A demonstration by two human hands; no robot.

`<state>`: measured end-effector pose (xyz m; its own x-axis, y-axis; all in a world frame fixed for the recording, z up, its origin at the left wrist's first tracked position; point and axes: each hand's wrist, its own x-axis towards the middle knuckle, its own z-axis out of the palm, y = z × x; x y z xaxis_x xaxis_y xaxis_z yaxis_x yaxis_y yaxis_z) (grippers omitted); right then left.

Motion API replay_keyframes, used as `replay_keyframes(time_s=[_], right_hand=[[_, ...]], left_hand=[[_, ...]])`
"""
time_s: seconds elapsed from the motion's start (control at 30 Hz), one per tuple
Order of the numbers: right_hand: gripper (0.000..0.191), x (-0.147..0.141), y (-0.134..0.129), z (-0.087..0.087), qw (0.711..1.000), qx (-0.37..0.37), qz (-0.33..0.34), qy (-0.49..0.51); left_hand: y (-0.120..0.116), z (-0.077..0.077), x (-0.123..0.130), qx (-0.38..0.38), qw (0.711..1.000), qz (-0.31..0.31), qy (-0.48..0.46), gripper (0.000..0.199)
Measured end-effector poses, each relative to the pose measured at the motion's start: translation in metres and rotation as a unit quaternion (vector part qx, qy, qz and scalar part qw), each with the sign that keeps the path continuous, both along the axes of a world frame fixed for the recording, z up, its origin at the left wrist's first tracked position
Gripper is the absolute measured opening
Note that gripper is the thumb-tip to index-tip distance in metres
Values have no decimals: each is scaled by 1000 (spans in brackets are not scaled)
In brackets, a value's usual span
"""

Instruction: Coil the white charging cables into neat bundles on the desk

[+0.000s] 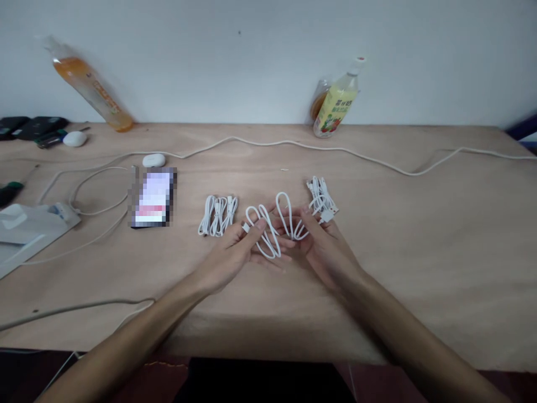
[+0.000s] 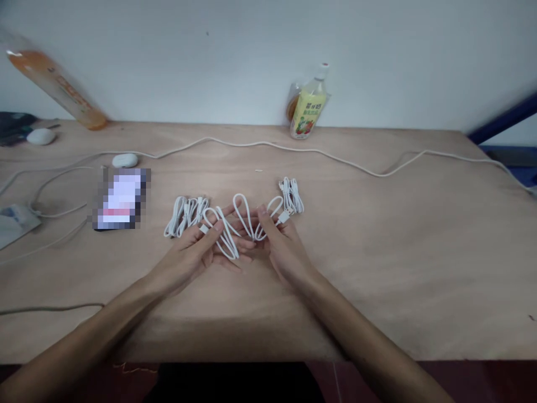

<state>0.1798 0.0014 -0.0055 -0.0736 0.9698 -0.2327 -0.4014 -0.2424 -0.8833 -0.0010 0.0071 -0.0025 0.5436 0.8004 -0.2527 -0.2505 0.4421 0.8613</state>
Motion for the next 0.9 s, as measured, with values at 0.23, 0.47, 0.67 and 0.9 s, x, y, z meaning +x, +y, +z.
replay_keyframes(time_s=[0.23,0.47,0.67,0.9], right_hand=[[54,0,-3,-5,998,11,28,-52],[54,-2,-2,-2,999,2,22,-42],[51,-1,-3,0,999,-14,29,-4],[49,-3,-5,4,999,-4,35,5]], left_hand=[[0,0,-2,22,999,-9,26,75],[2,2,0,7,999,51,-3,71],[2,13,-4,-28,999,38,6,85],[1,17,-4,-28,997,-18,-67,78]])
